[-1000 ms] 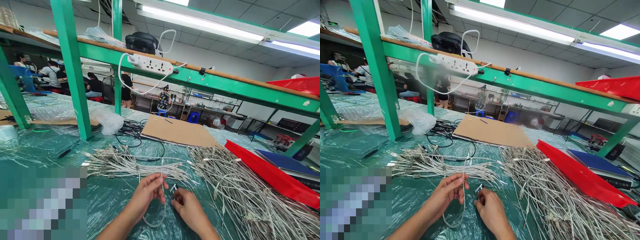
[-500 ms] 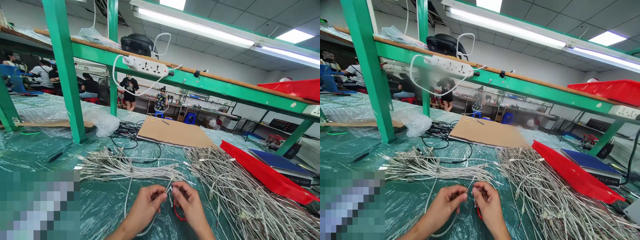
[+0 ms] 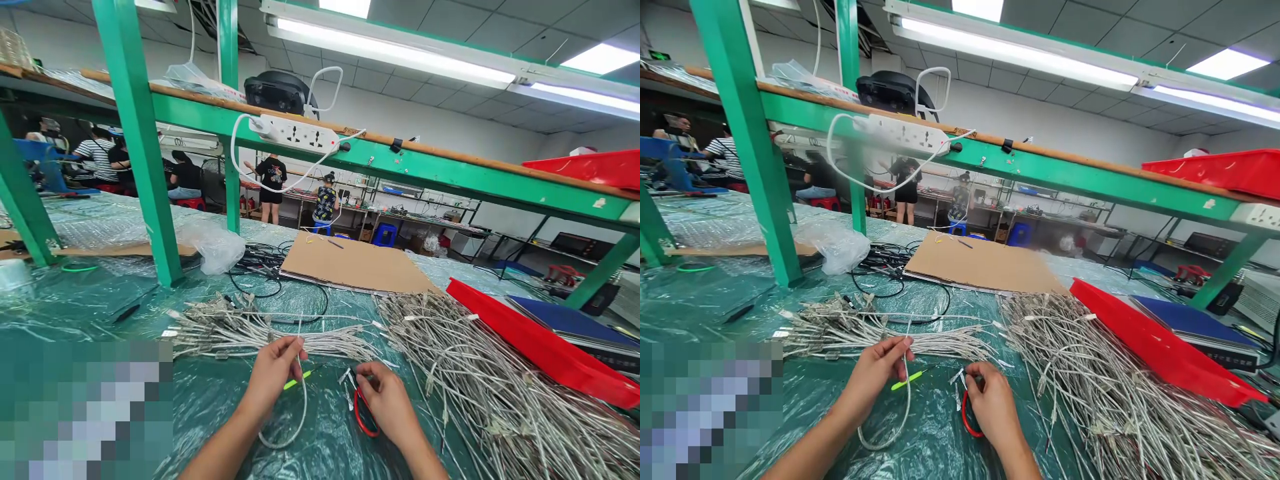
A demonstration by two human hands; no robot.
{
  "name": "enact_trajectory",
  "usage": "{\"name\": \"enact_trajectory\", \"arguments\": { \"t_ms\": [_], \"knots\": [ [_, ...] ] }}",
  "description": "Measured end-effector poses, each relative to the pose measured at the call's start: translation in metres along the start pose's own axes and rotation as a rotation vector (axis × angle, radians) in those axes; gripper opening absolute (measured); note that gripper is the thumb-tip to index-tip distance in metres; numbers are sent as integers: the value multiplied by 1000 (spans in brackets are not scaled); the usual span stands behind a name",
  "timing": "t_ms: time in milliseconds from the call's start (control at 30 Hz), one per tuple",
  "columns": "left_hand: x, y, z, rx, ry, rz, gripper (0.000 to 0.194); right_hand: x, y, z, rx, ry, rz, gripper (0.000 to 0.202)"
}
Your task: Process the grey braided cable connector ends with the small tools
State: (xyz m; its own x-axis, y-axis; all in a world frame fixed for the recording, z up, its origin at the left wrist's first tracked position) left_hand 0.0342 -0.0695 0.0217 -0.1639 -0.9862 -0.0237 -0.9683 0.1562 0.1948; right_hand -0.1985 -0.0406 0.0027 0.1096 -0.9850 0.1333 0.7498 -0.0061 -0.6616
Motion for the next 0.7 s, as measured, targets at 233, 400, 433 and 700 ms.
{"name": "enact_trajectory", "arguments": {
  "t_ms": [233, 400, 433, 700],
  "knots": [
    [-3, 5, -1, -87, -6, 21, 43, -5, 54, 45, -143, -283, 162, 43],
    [-9, 30, 14, -122, -57, 218, 45, -9, 96, 50, -417, -344, 208, 50],
    [-11, 32, 15, -119, -59, 225, 45, -9, 98, 47, -439, -338, 192, 46],
    [-12, 33, 16, -92, -60, 231, 44, -3, 103, 39, -484, -420, 51, 36]
  ]
}}
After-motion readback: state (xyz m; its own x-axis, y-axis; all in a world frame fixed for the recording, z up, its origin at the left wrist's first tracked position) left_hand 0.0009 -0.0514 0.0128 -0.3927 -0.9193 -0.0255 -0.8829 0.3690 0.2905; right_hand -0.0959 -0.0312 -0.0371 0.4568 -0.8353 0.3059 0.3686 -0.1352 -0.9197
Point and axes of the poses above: each hand's wrist, its own x-axis towards the middle knuckle, its own y-axis out of the palm, z = x × y, the point moved 6 cm from there along x, towards the middle knuckle, and after that the axes turned 10 degrees about z, right-handed, at the moved point
